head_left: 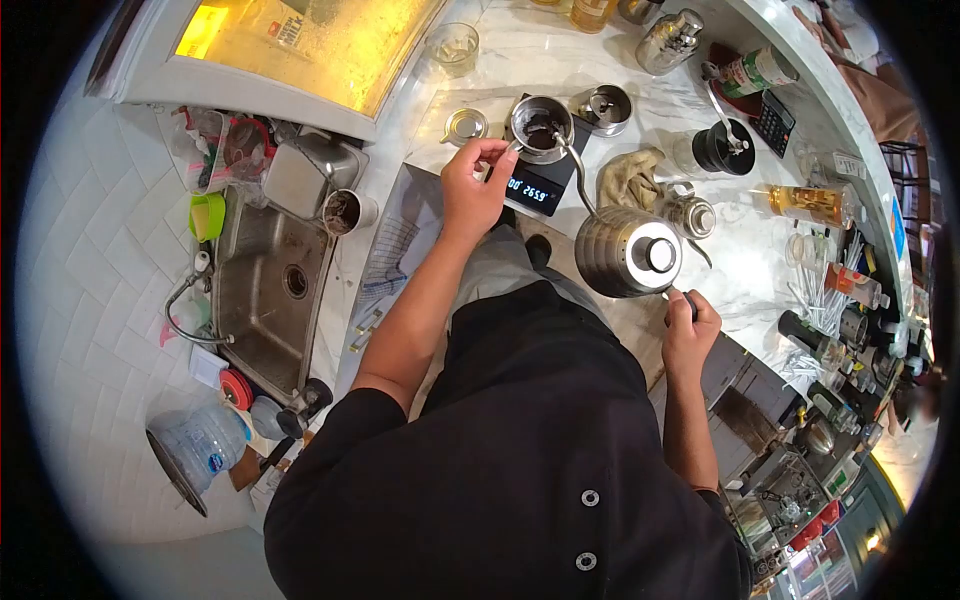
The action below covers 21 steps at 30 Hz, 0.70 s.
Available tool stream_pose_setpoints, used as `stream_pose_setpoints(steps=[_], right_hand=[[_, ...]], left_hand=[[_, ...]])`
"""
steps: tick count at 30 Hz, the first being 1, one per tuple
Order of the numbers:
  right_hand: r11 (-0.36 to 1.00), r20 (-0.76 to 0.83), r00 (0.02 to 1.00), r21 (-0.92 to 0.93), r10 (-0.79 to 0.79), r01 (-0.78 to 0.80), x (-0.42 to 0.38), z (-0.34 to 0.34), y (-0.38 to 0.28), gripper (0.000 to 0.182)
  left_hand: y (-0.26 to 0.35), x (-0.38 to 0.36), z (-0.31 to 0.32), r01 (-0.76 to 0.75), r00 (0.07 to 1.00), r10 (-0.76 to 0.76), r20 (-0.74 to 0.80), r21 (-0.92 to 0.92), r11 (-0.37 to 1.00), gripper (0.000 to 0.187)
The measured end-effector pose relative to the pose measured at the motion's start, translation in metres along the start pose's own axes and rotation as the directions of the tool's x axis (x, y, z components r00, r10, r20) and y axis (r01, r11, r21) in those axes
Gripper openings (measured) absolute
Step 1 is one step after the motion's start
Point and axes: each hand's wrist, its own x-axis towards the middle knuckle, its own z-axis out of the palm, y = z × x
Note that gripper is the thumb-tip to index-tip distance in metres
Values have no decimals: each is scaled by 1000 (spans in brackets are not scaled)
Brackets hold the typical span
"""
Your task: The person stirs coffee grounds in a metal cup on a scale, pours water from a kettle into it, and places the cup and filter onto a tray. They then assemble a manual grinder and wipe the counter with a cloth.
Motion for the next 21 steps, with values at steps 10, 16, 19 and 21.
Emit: stream_pose_setpoints(steps=[10, 16, 19, 21], right_hand=[[1000, -13, 1000, -1, 25, -25, 2, 1, -5, 35], [1000, -29, 1000, 5, -6, 6, 3, 0, -10, 34], [1000, -25, 1000, 12, 8, -7, 5, -3, -8, 35], [1000, -27, 1000, 3, -6, 7, 4, -2, -12, 35]], left_hand=[[-6, -2, 3, 3, 1000, -4, -14, -33, 999, 17], [-5, -1, 4, 10, 1000, -11, -14, -54, 999, 17], [-5, -2, 3, 9, 1000, -10, -14, -53, 999, 17], [-5, -2, 3, 3, 1000, -3, -8, -50, 999, 17]])
